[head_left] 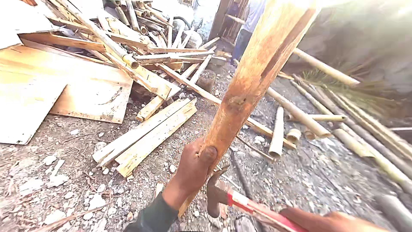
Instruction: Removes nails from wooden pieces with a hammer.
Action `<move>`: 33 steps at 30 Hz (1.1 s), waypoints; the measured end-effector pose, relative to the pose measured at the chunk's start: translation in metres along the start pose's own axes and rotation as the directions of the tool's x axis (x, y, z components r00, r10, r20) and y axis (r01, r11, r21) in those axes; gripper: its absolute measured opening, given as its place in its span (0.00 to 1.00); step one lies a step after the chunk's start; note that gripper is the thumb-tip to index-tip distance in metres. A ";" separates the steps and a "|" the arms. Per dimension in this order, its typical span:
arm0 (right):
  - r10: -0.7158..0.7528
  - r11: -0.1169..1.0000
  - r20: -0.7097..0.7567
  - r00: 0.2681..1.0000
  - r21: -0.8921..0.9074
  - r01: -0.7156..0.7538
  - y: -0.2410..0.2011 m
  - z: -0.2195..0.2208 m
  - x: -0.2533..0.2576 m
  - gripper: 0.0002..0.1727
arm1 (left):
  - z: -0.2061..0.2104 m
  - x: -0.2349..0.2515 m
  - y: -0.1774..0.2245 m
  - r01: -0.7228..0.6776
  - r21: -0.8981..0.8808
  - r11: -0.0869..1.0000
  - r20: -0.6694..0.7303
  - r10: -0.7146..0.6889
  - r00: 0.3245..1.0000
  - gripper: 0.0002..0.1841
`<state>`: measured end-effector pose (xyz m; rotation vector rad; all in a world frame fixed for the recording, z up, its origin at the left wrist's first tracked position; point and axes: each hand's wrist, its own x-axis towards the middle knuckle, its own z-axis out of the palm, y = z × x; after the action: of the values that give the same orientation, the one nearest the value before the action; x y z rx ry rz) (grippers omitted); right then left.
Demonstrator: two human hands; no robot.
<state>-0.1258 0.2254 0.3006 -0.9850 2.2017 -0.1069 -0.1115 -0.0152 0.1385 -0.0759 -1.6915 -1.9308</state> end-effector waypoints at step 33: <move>-0.021 0.998 -0.242 0.970 0.048 0.033 0.029 0.045 0.066 0.21 | -0.029 0.035 -0.023 0.146 0.049 0.988 -0.197 -0.134 0.971 0.42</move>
<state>-0.1453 0.2104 0.2194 -1.0182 2.3924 -0.3101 -0.1413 -0.0544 0.1262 0.2544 -1.6632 -1.9147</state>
